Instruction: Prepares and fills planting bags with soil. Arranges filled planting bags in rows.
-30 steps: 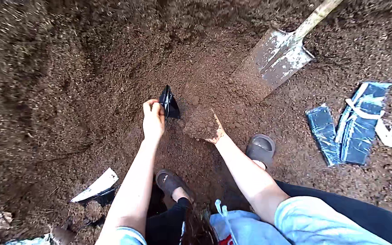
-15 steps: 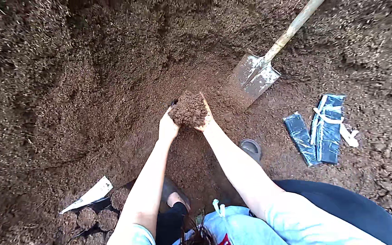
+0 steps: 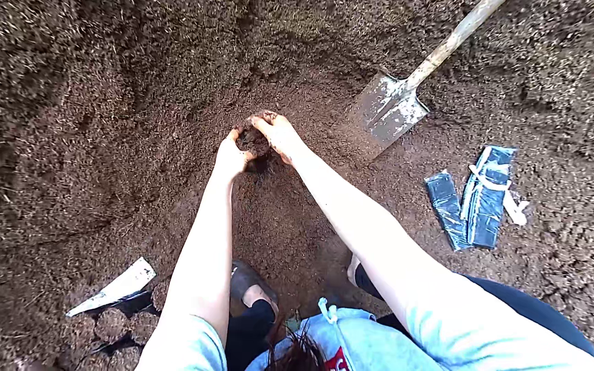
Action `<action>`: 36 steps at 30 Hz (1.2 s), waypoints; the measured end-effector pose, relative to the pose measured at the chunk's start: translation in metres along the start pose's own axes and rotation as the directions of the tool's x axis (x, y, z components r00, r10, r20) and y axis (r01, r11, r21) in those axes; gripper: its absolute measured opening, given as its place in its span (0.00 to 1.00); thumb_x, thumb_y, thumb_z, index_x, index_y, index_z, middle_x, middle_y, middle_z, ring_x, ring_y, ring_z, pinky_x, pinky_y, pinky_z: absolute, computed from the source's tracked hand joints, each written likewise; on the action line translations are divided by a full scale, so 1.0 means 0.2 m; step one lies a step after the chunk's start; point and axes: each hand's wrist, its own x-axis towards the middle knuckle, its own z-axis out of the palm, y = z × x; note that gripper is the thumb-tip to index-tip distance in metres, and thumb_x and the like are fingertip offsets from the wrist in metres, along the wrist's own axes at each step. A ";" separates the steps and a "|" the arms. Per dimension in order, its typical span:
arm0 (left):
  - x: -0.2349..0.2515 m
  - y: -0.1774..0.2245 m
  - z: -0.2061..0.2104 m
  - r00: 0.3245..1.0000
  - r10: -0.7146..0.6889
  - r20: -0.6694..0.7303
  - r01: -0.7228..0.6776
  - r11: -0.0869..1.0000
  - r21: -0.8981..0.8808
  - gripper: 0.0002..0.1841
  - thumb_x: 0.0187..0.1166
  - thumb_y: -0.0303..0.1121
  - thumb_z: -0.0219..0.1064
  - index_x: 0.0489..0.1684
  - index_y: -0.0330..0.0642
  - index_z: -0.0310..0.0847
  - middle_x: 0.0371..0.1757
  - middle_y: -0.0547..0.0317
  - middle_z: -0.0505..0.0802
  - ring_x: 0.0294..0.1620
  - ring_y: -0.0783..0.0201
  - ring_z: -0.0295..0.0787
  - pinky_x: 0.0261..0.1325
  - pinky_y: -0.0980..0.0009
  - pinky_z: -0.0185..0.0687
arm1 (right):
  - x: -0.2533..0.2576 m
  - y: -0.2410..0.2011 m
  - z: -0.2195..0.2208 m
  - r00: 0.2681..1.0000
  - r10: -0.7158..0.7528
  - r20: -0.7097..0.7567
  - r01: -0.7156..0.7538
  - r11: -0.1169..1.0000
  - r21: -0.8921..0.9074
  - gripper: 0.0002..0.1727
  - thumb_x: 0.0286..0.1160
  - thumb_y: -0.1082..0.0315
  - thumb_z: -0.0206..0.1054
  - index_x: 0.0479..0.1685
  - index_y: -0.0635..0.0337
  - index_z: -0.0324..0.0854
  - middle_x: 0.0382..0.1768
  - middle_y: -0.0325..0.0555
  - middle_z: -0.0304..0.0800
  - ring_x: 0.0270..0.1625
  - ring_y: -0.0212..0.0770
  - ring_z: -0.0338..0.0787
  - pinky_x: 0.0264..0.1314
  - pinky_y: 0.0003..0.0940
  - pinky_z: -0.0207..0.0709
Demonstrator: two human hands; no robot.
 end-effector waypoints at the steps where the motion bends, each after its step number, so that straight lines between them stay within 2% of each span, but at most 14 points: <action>1: 0.03 0.00 0.00 1.000 0.014 0.000 -0.014 1.000 0.017 0.39 0.67 0.23 0.77 0.85 0.38 0.68 0.76 0.36 0.83 0.72 0.42 0.85 0.72 0.40 0.79 | 0.03 -0.02 0.00 0.999 0.035 0.015 -0.034 0.996 -0.077 0.23 0.91 0.56 0.57 0.71 0.65 0.80 0.67 0.57 0.87 0.72 0.47 0.84 0.78 0.50 0.72; 5: 0.11 0.02 -0.03 1.000 0.017 -0.018 -0.015 0.995 0.096 0.38 0.72 0.25 0.73 0.88 0.44 0.67 0.72 0.36 0.86 0.60 0.41 0.91 0.63 0.39 0.86 | 0.11 -0.08 -0.05 0.996 0.038 0.076 -0.019 0.971 -0.237 0.23 0.91 0.54 0.56 0.67 0.63 0.82 0.62 0.57 0.89 0.66 0.48 0.87 0.73 0.52 0.75; 8: 0.13 -0.01 -0.01 1.000 0.024 -0.007 -0.024 0.995 0.095 0.42 0.73 0.24 0.72 0.93 0.46 0.59 0.83 0.40 0.78 0.79 0.42 0.80 0.78 0.39 0.74 | 0.14 0.00 -0.17 0.994 -0.034 0.100 0.056 0.973 -0.223 0.23 0.93 0.55 0.52 0.75 0.57 0.79 0.73 0.56 0.83 0.73 0.49 0.85 0.73 0.54 0.79; 11: 0.13 -0.15 0.03 0.991 0.131 -0.023 -0.131 0.991 0.031 0.34 0.79 0.30 0.67 0.89 0.48 0.66 0.84 0.47 0.78 0.80 0.48 0.79 0.78 0.43 0.74 | 0.19 0.27 -0.35 0.997 -0.023 -0.074 0.008 0.981 -0.193 0.29 0.93 0.47 0.49 0.81 0.55 0.76 0.82 0.54 0.75 0.81 0.50 0.78 0.80 0.54 0.74; 13: 0.11 -0.33 0.10 0.943 0.202 -0.264 -0.233 0.968 -0.090 0.24 0.83 0.37 0.59 0.78 0.40 0.77 0.77 0.48 0.84 0.74 0.55 0.83 0.76 0.54 0.77 | 0.22 0.57 -0.48 0.988 0.027 -0.150 -0.072 0.951 -0.300 0.32 0.92 0.43 0.48 0.82 0.54 0.75 0.84 0.54 0.73 0.87 0.51 0.70 0.90 0.55 0.59; 15: 0.08 -0.53 0.21 0.846 0.025 -0.533 -0.188 0.949 -0.254 0.23 0.91 0.37 0.51 0.75 0.28 0.71 0.72 0.38 0.83 0.71 0.54 0.83 0.74 0.59 0.79 | 0.20 0.90 -0.54 0.979 0.082 -0.187 -0.159 0.878 -0.451 0.33 0.92 0.41 0.43 0.84 0.49 0.73 0.85 0.52 0.71 0.91 0.57 0.61 0.92 0.66 0.47; 17: 0.06 -0.71 0.38 0.817 -0.227 -0.530 0.067 0.950 -0.304 0.26 0.96 0.41 0.43 0.81 0.29 0.64 0.77 0.36 0.80 0.78 0.52 0.79 0.81 0.56 0.74 | 0.11 1.19 -0.49 0.971 0.059 -0.232 -0.180 0.821 -0.542 0.30 0.92 0.42 0.44 0.84 0.42 0.74 0.87 0.43 0.70 0.94 0.56 0.54 0.91 0.72 0.40; 19: 0.03 -0.87 0.59 0.879 -0.268 -0.393 0.236 0.963 -0.128 0.27 0.96 0.42 0.44 0.82 0.30 0.69 0.83 0.34 0.76 0.87 0.43 0.69 0.90 0.46 0.58 | 0.03 1.33 -0.33 0.958 0.007 -0.286 -0.177 0.798 -0.576 0.28 0.88 0.48 0.52 0.82 0.47 0.77 0.87 0.45 0.69 0.94 0.58 0.53 0.92 0.69 0.42; 21: 0.01 -0.95 0.82 0.917 -0.177 -0.356 0.210 0.976 0.057 0.29 0.95 0.44 0.44 0.86 0.35 0.69 0.91 0.38 0.67 0.95 0.39 0.52 0.96 0.43 0.35 | -0.03 1.35 -0.16 0.930 -0.001 -0.368 -0.206 0.827 -0.523 0.30 0.81 0.50 0.62 0.77 0.58 0.78 0.84 0.55 0.72 0.90 0.60 0.61 0.90 0.65 0.51; 24: -0.02 -0.96 1.01 0.891 -0.057 -0.450 0.074 0.997 0.022 0.30 0.94 0.46 0.40 0.83 0.38 0.73 0.87 0.41 0.75 0.92 0.44 0.61 0.95 0.51 0.43 | -0.13 1.38 0.02 0.952 0.000 -0.305 -0.154 0.865 -0.478 0.30 0.85 0.45 0.58 0.70 0.60 0.84 0.76 0.62 0.78 0.83 0.63 0.71 0.86 0.65 0.59; 28: -0.18 -0.83 0.99 0.914 -0.233 -0.332 0.085 0.911 -0.403 0.30 0.96 0.40 0.44 0.89 0.25 0.57 0.86 0.31 0.72 0.88 0.52 0.68 0.91 0.63 0.55 | -0.29 1.31 0.19 0.968 0.213 -0.129 -0.219 0.975 -0.030 0.30 0.88 0.51 0.55 0.85 0.56 0.71 0.86 0.58 0.67 0.89 0.57 0.64 0.90 0.58 0.56; 31: -0.25 -0.69 1.00 0.919 -0.287 -0.271 0.130 0.868 -0.479 0.30 0.92 0.34 0.55 0.88 0.23 0.56 0.84 0.27 0.71 0.86 0.50 0.70 0.89 0.62 0.61 | -0.38 1.27 0.19 0.879 0.474 0.044 -0.435 0.762 0.480 0.39 0.86 0.45 0.59 0.93 0.51 0.55 0.90 0.52 0.61 0.88 0.48 0.66 0.88 0.53 0.62; 34: -0.27 -0.54 1.04 0.970 -0.113 -0.214 0.047 0.956 -0.288 0.27 0.86 0.37 0.64 0.80 0.28 0.72 0.83 0.32 0.75 0.86 0.43 0.69 0.90 0.51 0.59 | -0.45 1.23 0.07 0.796 0.585 0.156 -0.494 0.479 0.726 0.33 0.88 0.37 0.49 0.79 0.50 0.71 0.62 0.47 0.89 0.61 0.40 0.89 0.63 0.43 0.85; 36: -0.28 -0.40 1.02 0.997 -0.012 -0.080 0.006 0.997 -0.074 0.28 0.88 0.45 0.61 0.80 0.37 0.75 0.85 0.36 0.74 0.89 0.38 0.63 0.91 0.42 0.51 | -0.51 1.24 -0.01 0.843 0.514 0.155 -0.380 0.368 0.849 0.34 0.91 0.36 0.37 0.67 0.51 0.78 0.47 0.43 0.93 0.47 0.35 0.93 0.50 0.35 0.89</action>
